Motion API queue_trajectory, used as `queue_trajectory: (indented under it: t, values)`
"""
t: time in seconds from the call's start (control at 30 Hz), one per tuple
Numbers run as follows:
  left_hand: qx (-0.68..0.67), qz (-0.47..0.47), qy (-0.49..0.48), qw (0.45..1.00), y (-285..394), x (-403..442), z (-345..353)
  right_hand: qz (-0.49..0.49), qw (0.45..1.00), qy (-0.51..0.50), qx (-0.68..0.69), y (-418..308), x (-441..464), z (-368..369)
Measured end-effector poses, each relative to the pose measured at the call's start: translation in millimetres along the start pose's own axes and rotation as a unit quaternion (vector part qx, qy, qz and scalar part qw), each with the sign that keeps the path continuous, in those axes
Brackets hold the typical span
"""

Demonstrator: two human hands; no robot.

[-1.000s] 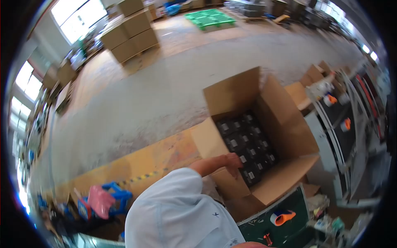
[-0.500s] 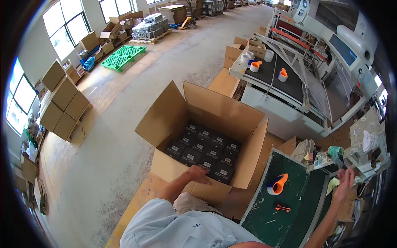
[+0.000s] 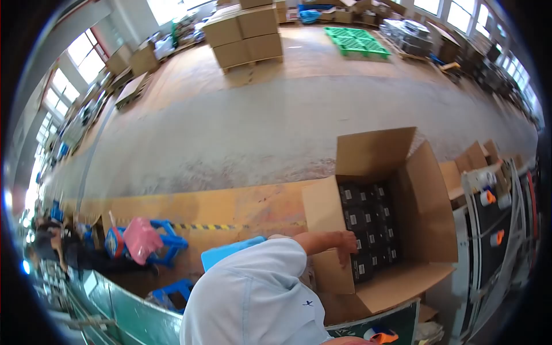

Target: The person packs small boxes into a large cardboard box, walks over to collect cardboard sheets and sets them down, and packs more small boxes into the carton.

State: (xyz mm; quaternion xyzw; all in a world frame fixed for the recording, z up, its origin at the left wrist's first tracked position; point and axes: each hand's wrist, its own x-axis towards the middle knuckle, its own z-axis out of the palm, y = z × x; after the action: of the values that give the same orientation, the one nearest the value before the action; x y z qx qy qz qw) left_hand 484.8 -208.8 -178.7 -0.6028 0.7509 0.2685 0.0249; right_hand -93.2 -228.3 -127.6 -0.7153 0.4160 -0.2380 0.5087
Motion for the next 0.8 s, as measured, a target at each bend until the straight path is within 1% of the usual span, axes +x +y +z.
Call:
queue_trajectory:
  t: [0.03, 0.1, 0.17, 0.33, 0.43, 0.47, 0.5, 0.6, 0.63, 0.67, 0.7, 0.73, 0.77, 0.8]
  values:
    - [0.012, 0.012, -0.002, 1.0, 1.0, -0.8, -0.5, 0.343, 0.932, 0.087, 0.081, 5.4, -17.7, 13.5]
    - [0.008, 0.006, 0.002, 1.0, 2.1, -3.7, -2.3, 0.343, 0.933, 0.066, 0.089, -22.6, -15.2, 43.0]
    - [0.005, 0.001, 0.007, 1.0, 2.0, -6.9, -2.4, 0.343, 0.933, 0.047, 0.097, -54.2, 11.2, 63.5]
    - [0.012, -0.001, -0.016, 1.0, 4.8, -13.0, -7.7, 0.379, 0.916, -0.124, 0.044, -113.3, 52.6, 110.7]
    - [0.019, 0.008, 0.017, 1.0, 1.3, -10.6, -1.7, 0.395, 0.891, -0.223, 0.006, -119.6, 75.0, 126.2]
    - [0.015, 0.007, 0.018, 1.0, 0.7, -7.5, 0.2, 0.403, 0.88, -0.253, -0.007, -138.7, 71.6, 124.1]
    - [0.014, 0.01, 0.019, 1.0, -0.2, -5.7, 2.2, 0.405, 0.878, -0.255, -0.009, -125.5, 67.7, 126.9]
    - [0.015, 0.007, 0.006, 1.0, -1.1, -9.6, -0.8, 0.488, 0.856, -0.155, 0.077, -27.6, 45.6, 144.7]
    - [0.018, 0.007, -0.008, 1.0, 1.6, -12.7, -6.0, 0.489, 0.855, -0.156, 0.076, 3.1, 36.6, 138.8]
    - [0.018, 0.008, -0.009, 1.0, 0.7, -11.3, -4.6, 0.377, 0.811, -0.274, 0.352, 6.2, 32.2, 137.5]
    - [0.017, 0.007, -0.009, 1.0, 0.3, -9.7, -3.2, 0.226, 0.683, -0.364, 0.591, 10.0, 31.1, 134.5]
    - [0.015, 0.005, -0.007, 1.0, 0.0, -8.6, -1.7, 0.227, 0.683, -0.365, 0.59, -5.3, 33.5, 138.0]
    - [0.014, 0.002, -0.006, 1.0, -0.3, -7.2, 0.2, 0.417, 0.794, -0.202, 0.394, -46.7, 39.5, 148.9]
    - [0.015, 0.001, -0.005, 1.0, -0.7, -5.8, 2.3, 0.558, 0.815, -0.016, 0.154, -110.0, 48.8, 167.1]
